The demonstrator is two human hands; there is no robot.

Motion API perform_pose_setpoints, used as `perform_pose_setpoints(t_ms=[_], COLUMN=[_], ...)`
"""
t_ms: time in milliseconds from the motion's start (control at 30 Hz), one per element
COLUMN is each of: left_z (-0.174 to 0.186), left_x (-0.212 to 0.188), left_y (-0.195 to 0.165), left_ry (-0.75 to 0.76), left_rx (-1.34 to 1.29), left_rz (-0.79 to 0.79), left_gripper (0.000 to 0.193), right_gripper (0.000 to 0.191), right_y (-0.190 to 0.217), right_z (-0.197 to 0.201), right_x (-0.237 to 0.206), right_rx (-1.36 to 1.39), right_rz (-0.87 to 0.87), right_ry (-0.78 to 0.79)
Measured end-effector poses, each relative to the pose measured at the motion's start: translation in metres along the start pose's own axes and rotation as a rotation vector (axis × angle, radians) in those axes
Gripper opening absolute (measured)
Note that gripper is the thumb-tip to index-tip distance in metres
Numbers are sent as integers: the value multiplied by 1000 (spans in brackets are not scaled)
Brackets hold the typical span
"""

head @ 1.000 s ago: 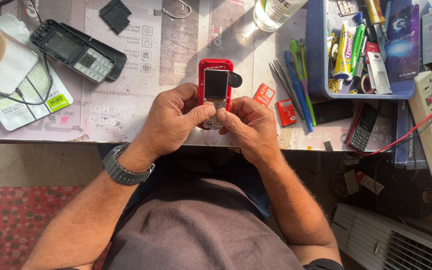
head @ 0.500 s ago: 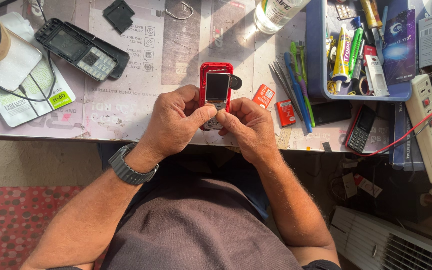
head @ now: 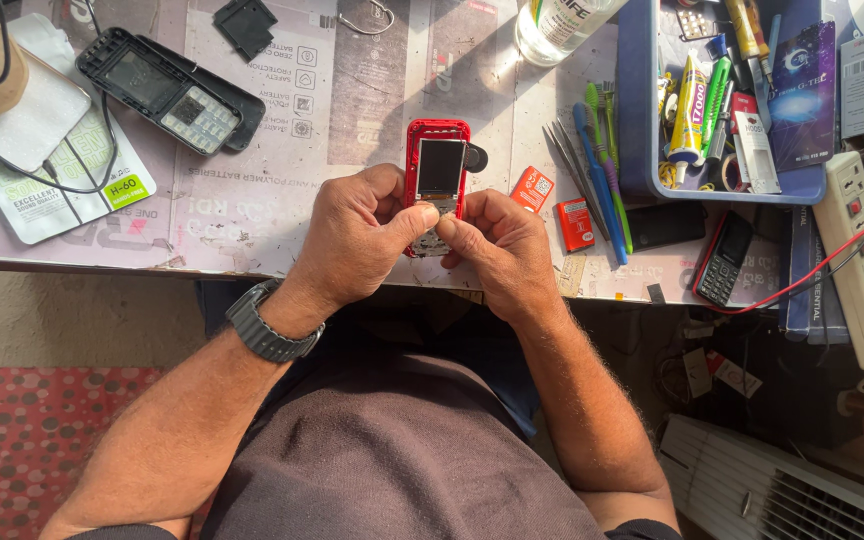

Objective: The person handles a disassembled mobile phone, cleans the red casing with a toothbrush, and fits the internal module into the casing. The person repeatedly checks alignment and seating of the module within the casing, then places the assembled unit on the table.

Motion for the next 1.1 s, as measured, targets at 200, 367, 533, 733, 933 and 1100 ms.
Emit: perform_pose_setpoints(t_ms=[200,367,533,733,933,1100], left_z=[4,1,-3,-4,-6,-1], left_x=[3,2,3,4,4,9], left_y=[-1,-1,-3,-7,-6,-6], left_ry=[136,188,191,141,108,74], left_rx=[-150,-62,14,55,74,74], left_rz=[-14,85,160,93,117,-21], left_gripper=[15,17,17,16,17,16], right_gripper=[21,22,24,26,25,24], right_y=[2,6,6,3,3,3], right_z=[2,3,4,5,6,7], right_x=[3,4,6,6,6,6], right_rx=[127,176,184,176,189,208], right_rz=[-2,5,9,10,13,13], right_ry=[51,90,61,49,64,78])
Point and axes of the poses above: each hand's wrist, its own x-axis towards the middle knuckle, its own z-axis out of the back of the hand, y = z × x, the point moved 5 cm from there along x, towards the middle knuckle, and after that the axes turned 11 degrees about x, right-handed, at the moved point
